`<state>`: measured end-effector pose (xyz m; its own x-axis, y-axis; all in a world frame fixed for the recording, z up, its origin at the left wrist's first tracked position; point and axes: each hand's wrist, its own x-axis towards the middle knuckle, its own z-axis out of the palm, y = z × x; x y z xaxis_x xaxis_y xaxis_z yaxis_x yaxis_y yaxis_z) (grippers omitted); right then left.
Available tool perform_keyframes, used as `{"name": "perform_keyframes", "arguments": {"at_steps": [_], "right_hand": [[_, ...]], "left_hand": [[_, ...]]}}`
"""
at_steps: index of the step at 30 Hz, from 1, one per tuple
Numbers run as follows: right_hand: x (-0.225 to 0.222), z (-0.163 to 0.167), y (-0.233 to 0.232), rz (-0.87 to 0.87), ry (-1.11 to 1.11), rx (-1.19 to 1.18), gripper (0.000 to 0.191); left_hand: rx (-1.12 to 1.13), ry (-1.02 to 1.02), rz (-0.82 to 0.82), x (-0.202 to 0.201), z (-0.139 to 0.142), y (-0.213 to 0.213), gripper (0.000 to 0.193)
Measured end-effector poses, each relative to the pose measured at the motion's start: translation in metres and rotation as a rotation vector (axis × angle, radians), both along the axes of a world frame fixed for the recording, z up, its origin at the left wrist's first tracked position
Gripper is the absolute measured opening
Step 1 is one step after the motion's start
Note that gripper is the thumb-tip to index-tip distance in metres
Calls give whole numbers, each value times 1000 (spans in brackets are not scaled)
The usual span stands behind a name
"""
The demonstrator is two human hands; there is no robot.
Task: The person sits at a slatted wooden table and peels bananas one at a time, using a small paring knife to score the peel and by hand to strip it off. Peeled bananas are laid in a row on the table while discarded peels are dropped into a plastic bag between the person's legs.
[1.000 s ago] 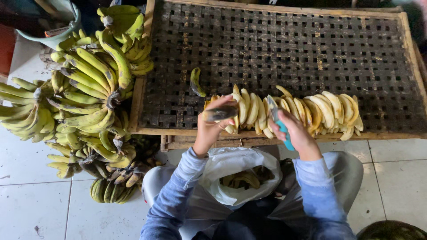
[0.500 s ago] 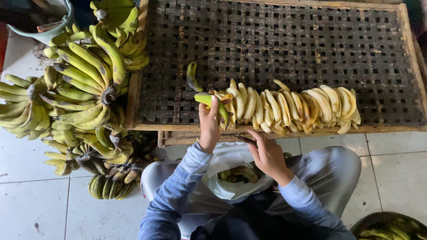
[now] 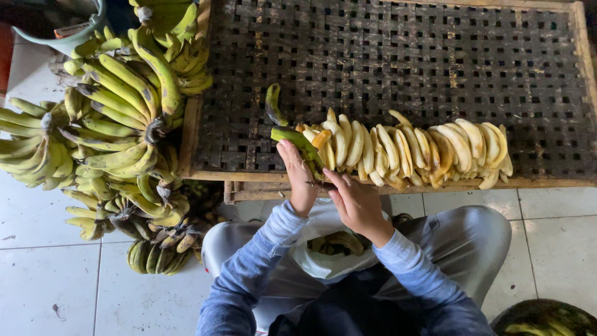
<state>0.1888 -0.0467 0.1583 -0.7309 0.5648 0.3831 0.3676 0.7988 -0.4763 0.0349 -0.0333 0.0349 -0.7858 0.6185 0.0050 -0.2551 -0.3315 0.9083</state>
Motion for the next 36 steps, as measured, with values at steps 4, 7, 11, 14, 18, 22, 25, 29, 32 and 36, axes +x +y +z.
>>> {"name": "perform_keyframes", "arguments": {"at_steps": [4, 7, 11, 14, 18, 22, 25, 29, 32, 36], "right_hand": [[-3, -1, 2, -5, 36, 39, 42], [-5, 2, 5, 8, 70, 61, 40], [-1, 6, 8, 27, 53, 38, 38], [3, 5, 10, 73, 92, -9, 34], [5, 4, 18, 121, 85, -62, 29], [8, 21, 42, 32, -119, -77, 27], [28, 56, 66, 39, -64, 124, 31], [46, 105, 74, 29, -42, 274, 31], [62, 144, 64, -12, -44, 309, 30], [94, 169, 45, 13, -30, 174, 27]], "left_hand": [[189, -161, -85, 3, 19, -3, 42], [185, -46, -135, -4, 31, -5, 41], [214, -48, -247, -13, 34, 0, 49], [203, -56, -345, -16, 30, 4, 57], [279, 21, -525, -25, 23, 8, 60], [188, 151, -752, -41, 24, 2, 56], [75, 316, -842, -47, 33, -2, 47], [-133, 528, -940, -58, 45, -7, 42], [-414, 730, -941, -65, 45, -4, 51], [-550, 754, -907, -63, 28, 1, 61]]}}
